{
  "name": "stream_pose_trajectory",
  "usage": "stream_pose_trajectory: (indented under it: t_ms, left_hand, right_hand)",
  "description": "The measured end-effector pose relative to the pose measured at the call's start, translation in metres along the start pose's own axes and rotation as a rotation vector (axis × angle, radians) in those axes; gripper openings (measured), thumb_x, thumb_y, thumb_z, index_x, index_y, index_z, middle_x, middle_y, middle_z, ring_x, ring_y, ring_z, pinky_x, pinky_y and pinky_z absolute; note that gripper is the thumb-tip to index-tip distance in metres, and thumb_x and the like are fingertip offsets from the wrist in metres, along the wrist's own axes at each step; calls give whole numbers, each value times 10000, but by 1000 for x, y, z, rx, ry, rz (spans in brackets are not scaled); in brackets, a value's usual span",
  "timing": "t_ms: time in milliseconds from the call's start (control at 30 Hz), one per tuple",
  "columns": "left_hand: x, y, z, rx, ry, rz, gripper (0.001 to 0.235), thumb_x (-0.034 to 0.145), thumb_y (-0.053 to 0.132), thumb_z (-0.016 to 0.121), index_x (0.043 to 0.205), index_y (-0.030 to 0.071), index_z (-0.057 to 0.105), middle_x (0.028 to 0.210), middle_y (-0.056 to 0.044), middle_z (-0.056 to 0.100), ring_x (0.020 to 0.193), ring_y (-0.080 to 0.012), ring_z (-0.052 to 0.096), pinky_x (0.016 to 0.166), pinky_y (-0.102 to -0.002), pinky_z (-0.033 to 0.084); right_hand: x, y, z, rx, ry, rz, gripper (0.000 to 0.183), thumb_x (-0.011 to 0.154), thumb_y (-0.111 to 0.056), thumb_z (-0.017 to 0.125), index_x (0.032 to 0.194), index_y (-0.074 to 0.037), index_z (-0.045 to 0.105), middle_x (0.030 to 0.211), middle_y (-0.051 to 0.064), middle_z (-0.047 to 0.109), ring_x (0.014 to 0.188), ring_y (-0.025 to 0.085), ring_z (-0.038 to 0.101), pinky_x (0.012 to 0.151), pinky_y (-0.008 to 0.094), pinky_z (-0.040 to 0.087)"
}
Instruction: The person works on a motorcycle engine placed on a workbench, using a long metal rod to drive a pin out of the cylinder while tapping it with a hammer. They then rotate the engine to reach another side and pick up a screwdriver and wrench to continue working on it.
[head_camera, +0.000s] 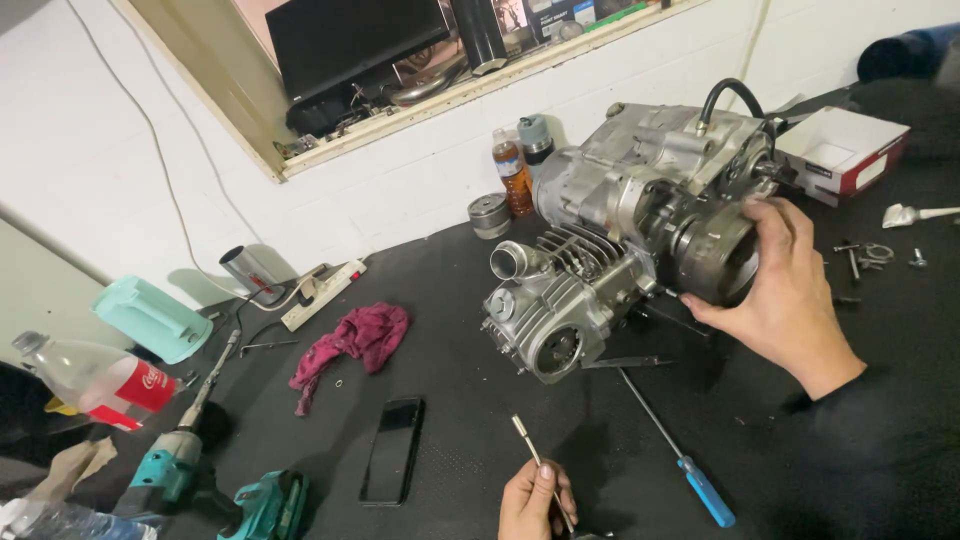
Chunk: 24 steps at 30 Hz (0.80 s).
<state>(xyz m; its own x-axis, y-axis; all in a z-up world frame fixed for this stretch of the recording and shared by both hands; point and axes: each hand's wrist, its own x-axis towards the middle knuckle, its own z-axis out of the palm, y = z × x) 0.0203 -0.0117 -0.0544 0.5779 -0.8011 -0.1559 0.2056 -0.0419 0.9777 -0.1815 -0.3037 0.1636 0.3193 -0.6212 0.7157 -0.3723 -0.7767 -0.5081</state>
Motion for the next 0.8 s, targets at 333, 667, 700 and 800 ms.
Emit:
stream_pose_trajectory:
  t_ms: [333, 667, 700, 800]
  left_hand:
    - [6, -10, -4, -91, -34, 31, 365, 1049, 317, 512, 855, 29, 625, 581, -75, 597, 488, -162, 584, 501, -309, 504]
    - [4, -7, -3, -31, -16, 23, 360, 1045, 307, 521, 845, 27, 625, 581, -82, 598, 491, -168, 580, 501, -318, 504]
    - [5, -8, -4, -29, -15, 22, 360, 1045, 307, 521, 845, 27, 625, 581, -82, 598, 491, -168, 580, 501, -318, 504]
    - [7, -7, -6, 19, -10, 8, 360, 1056, 308, 519, 852, 30, 624, 592, -77, 602, 505, -163, 583, 513, -317, 513]
  right_hand:
    - [1, 4, 2, 0, 16, -81, 1126, 541, -312, 942, 1479, -50, 376, 1495, 250, 384, 1377, 454, 452, 1131, 500, 435]
    - [0, 1, 3, 18, 39, -26, 1157, 534, -311, 956, 1499, -54, 372, 1450, 238, 402, 1345, 446, 468, 1134, 497, 436]
    - [0, 1, 2, 20, 39, -24, 1157, 534, -311, 956, 1499, -54, 372, 1450, 238, 402, 1345, 446, 468, 1134, 497, 436]
    - [0, 1, 3, -11, 14, 8, 1164, 534, -314, 962, 1509, -71, 373, 1477, 237, 393, 1326, 451, 474, 1093, 509, 439]
